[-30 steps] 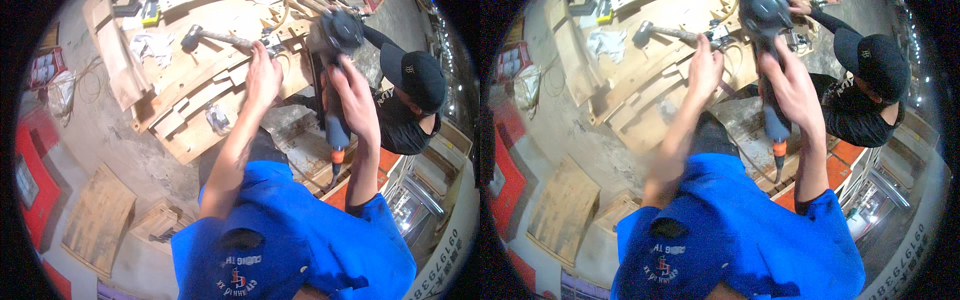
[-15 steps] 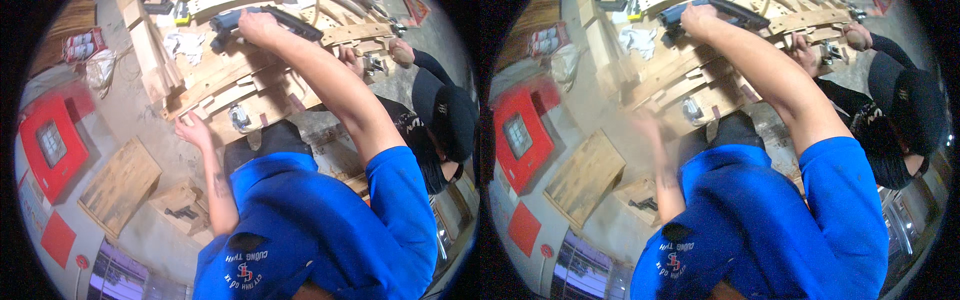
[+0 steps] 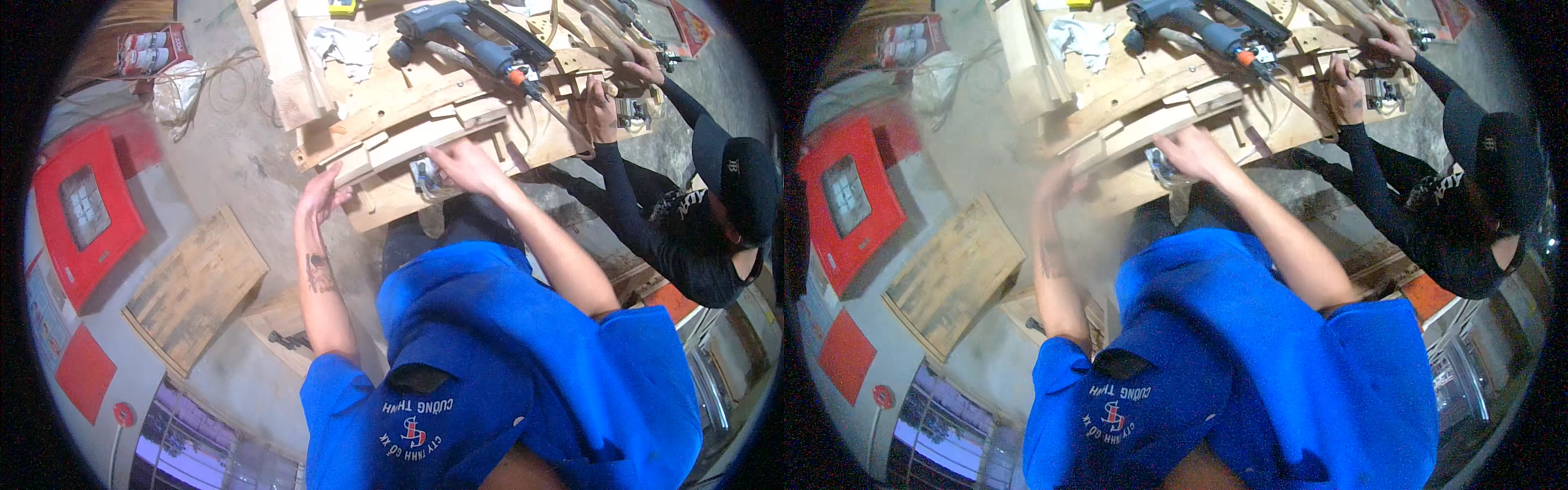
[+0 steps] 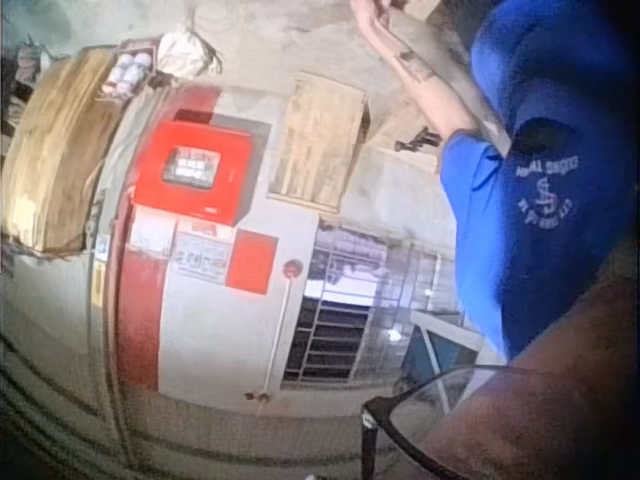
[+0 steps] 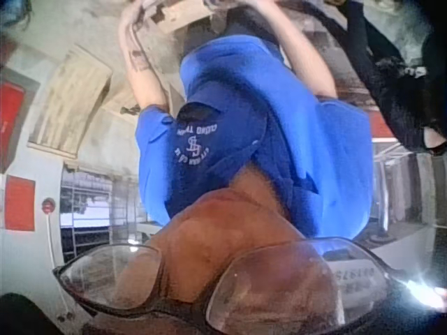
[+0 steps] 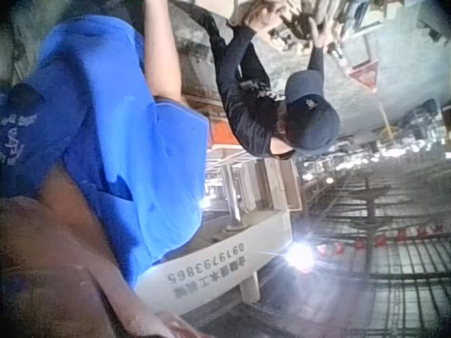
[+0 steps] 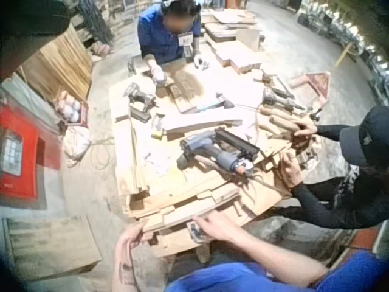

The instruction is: The person assembles small wooden pieces on a workbench using a pneumatic nail gun. They pick up pieces, align them, and fasten them together, repeating the process for multiple units.

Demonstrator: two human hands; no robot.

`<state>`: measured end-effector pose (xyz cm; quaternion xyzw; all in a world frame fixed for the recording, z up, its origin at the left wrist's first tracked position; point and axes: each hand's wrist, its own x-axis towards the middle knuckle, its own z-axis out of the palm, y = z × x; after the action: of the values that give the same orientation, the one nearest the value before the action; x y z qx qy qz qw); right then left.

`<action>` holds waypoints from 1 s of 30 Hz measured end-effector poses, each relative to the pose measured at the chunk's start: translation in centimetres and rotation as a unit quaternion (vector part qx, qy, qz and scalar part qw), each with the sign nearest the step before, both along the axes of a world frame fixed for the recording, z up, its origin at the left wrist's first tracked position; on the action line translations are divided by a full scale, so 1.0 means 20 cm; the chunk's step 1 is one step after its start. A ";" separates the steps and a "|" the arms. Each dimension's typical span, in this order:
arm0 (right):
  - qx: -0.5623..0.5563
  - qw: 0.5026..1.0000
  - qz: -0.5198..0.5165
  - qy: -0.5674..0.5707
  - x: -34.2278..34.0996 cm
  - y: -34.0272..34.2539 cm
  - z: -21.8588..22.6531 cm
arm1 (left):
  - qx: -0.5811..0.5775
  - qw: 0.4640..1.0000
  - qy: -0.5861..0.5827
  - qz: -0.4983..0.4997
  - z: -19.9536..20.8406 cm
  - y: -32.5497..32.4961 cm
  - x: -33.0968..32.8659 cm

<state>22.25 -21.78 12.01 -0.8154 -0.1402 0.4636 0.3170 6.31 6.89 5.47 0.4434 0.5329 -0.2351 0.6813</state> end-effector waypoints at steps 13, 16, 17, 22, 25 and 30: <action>0.092 0.797 -0.561 0.203 -0.14 0.18 -0.39 | -0.088 0.991 -0.058 -0.086 -0.02 0.10 -0.02; 0.020 0.805 -0.577 0.137 -0.15 0.19 -0.40 | -0.086 0.994 -0.031 -0.061 -0.01 0.09 -0.02; 0.039 0.820 -0.559 0.114 -0.16 0.20 -0.40 | -0.099 0.992 -0.049 -0.063 -0.01 0.09 -0.02; -0.058 0.871 -0.488 -0.008 -0.15 0.23 -0.43 | -0.146 0.985 -0.061 -0.067 -0.04 0.16 -0.01; -0.144 0.871 -0.456 -0.113 -0.17 0.24 -0.48 | -0.149 0.984 -0.055 -0.081 -0.06 0.17 -0.01; -0.013 0.866 -0.499 0.029 -0.22 0.16 -0.46 | -0.062 0.991 -0.062 -0.101 -0.02 0.09 -0.03</action>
<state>17.93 -18.55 2.72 -0.7670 0.3004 0.2688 0.4992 5.65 8.77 5.02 0.4654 0.4262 -0.3077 0.7121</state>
